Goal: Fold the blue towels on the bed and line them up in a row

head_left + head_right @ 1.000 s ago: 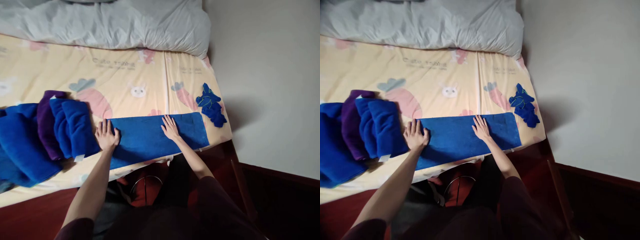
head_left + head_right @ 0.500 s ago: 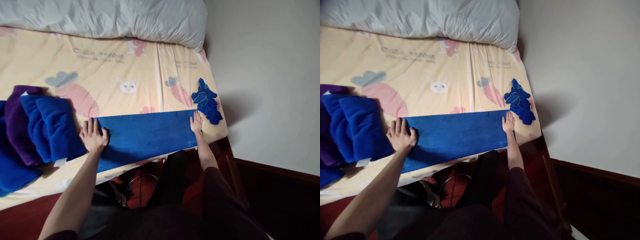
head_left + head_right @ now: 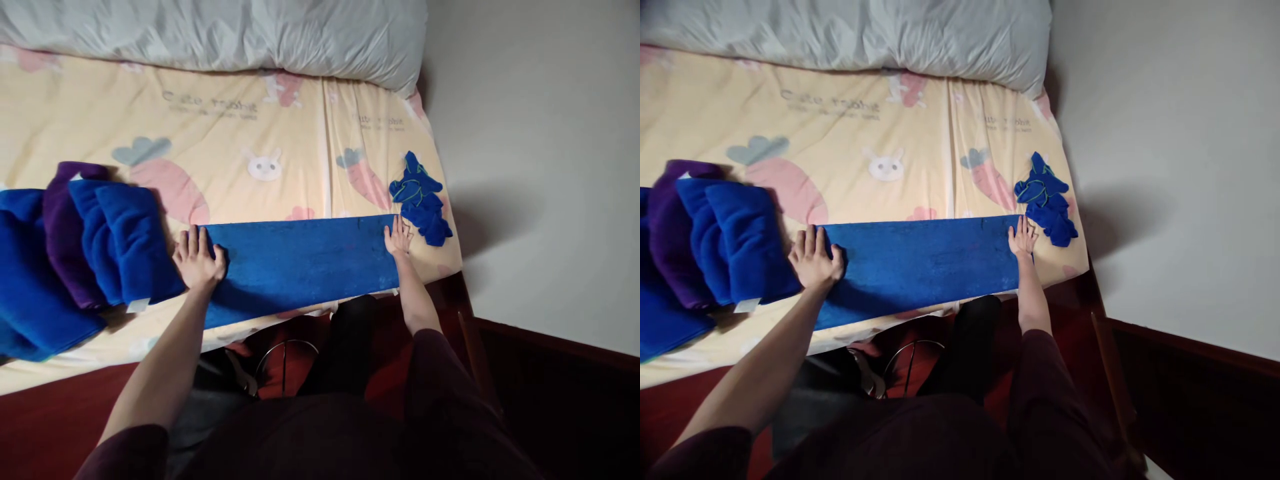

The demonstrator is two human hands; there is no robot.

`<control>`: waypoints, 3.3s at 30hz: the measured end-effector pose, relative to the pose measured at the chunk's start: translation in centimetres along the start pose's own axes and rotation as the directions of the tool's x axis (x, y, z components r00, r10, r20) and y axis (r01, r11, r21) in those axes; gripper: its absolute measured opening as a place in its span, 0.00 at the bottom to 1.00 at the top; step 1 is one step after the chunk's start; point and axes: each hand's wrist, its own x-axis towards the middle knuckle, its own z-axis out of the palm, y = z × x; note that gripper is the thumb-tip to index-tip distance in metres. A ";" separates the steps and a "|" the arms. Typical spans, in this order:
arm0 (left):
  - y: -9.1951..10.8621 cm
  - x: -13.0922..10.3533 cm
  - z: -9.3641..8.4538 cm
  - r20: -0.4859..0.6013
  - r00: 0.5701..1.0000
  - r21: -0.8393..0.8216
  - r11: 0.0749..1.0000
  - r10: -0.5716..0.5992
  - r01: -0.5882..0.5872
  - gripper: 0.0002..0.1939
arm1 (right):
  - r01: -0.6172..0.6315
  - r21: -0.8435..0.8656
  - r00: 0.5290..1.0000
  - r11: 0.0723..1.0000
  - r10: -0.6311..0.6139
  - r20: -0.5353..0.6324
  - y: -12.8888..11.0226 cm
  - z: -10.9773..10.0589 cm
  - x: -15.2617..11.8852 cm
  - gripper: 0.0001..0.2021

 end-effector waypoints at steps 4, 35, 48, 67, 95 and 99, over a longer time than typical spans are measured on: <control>0.4 -0.1 -0.3 0.024 1.000 0.027 1.000 -0.014 0.014 0.35 | 0.116 0.011 0.991 0.993 -0.114 -0.073 -0.1 0.1 -2.2 0.34; -1.4 -22.9 -4.7 0.137 0.989 0.142 0.988 0.047 -0.067 0.37 | -0.050 0.732 0.943 0.680 0.274 -0.191 -3.4 -1.3 -29.6 0.23; -2.2 -23.5 -6.7 0.242 0.967 0.193 0.973 0.076 -0.125 0.40 | -0.455 0.702 0.819 -0.548 0.051 0.571 -16.6 -1.6 -34.0 0.12; 12.4 -8.0 -6.6 0.457 0.866 0.289 0.886 0.205 -0.362 0.22 | -0.469 0.706 0.687 -0.532 0.284 0.669 -19.7 0.0 -30.4 0.10; 28.2 9.0 9.2 0.712 0.694 0.064 0.975 0.106 -0.214 0.14 | -0.544 0.701 0.742 -0.461 0.125 0.658 -19.0 2.6 -30.9 0.18; 28.0 8.9 9.1 0.707 0.700 0.030 0.985 0.098 -0.168 0.15 | -0.509 0.798 0.822 -0.323 0.092 0.562 -18.4 3.1 -31.3 0.20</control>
